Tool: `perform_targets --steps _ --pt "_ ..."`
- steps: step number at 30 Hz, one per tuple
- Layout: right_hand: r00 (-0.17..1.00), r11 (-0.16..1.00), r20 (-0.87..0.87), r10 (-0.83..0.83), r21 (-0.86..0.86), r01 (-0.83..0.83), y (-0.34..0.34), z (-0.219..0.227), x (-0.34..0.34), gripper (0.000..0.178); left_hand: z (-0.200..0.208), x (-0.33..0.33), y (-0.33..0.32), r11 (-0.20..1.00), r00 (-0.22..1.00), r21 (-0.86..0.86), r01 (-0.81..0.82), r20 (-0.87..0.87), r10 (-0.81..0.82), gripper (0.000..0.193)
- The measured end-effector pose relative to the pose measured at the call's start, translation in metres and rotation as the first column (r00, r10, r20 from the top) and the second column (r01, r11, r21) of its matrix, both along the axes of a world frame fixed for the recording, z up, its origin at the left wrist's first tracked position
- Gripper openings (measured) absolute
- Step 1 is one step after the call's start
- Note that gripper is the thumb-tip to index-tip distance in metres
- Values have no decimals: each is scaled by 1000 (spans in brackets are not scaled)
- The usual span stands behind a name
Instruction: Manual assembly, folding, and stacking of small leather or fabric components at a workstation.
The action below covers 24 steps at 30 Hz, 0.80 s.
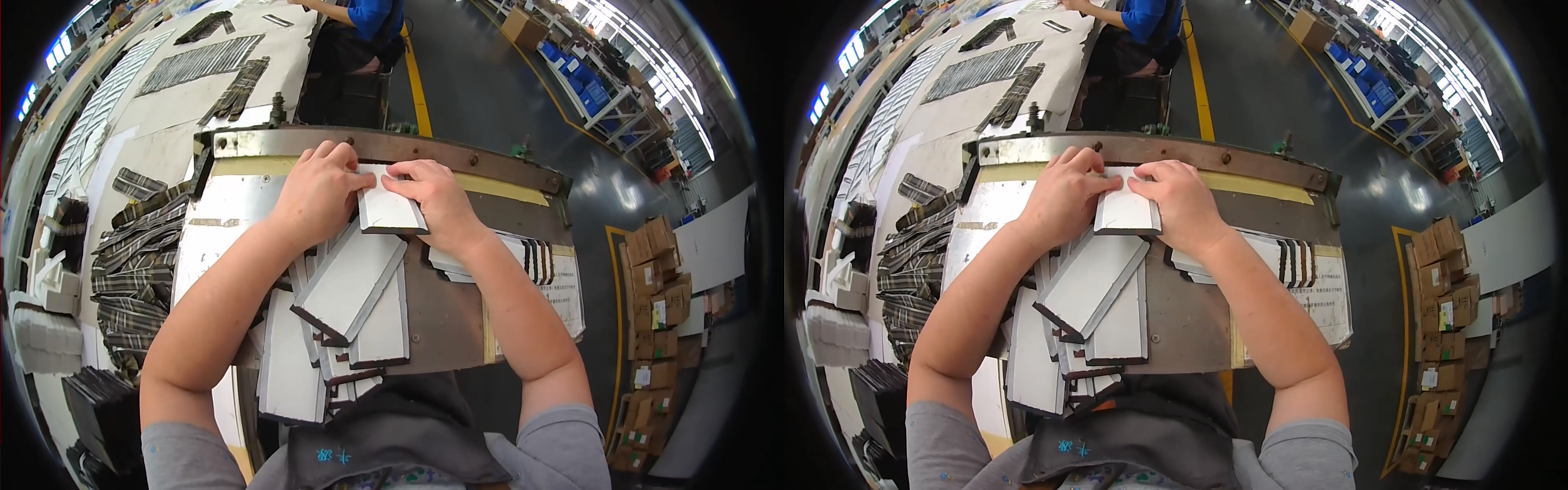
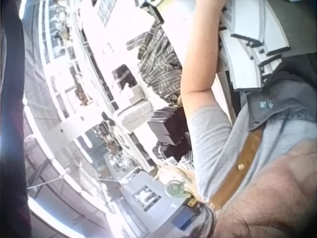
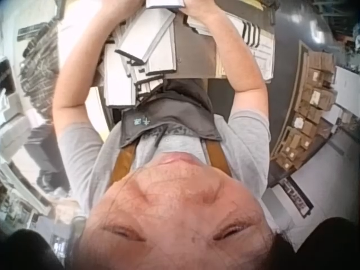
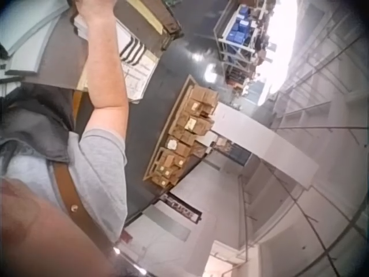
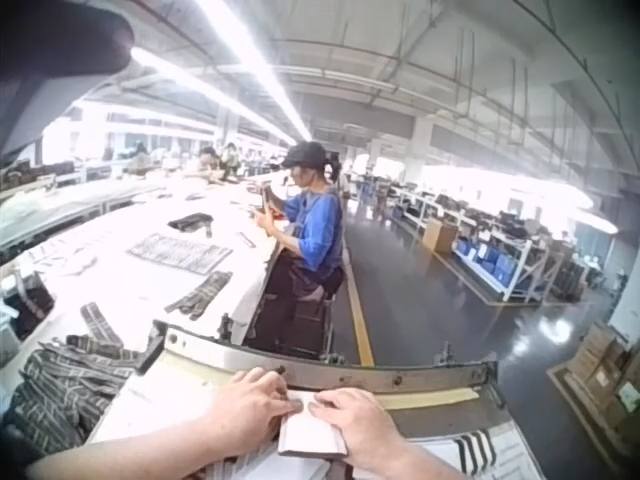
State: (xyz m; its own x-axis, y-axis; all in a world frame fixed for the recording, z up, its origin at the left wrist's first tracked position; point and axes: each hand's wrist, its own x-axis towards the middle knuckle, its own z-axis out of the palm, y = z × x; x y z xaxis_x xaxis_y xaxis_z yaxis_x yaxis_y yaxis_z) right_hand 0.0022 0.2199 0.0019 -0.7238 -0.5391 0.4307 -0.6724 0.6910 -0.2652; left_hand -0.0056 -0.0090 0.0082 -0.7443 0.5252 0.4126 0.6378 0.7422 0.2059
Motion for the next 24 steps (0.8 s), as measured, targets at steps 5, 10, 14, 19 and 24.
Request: perform_targets --steps 5,10,14,19,24 --pt "998 996 54 -24 -82 28 1 -2 -1 30 3 0 -5 1000 997 15 22 70 -23 30" --pt "993 990 64 -95 107 88 3 6 -2 42 11 1 -2 1000 993 5 -11 116 10 30" --pt "980 970 105 -170 195 147 1 15 4 50 9 1 -3 1000 994 1 -30 106 30 30" --pt "982 983 -34 -184 16 185 4 13 7 42 5 -3 -6 999 998 8 37 59 -38 29" --pt "990 964 80 114 -250 -91 -1 23 5 24 6 -14 -22 970 975 178 163 122 -186 46"
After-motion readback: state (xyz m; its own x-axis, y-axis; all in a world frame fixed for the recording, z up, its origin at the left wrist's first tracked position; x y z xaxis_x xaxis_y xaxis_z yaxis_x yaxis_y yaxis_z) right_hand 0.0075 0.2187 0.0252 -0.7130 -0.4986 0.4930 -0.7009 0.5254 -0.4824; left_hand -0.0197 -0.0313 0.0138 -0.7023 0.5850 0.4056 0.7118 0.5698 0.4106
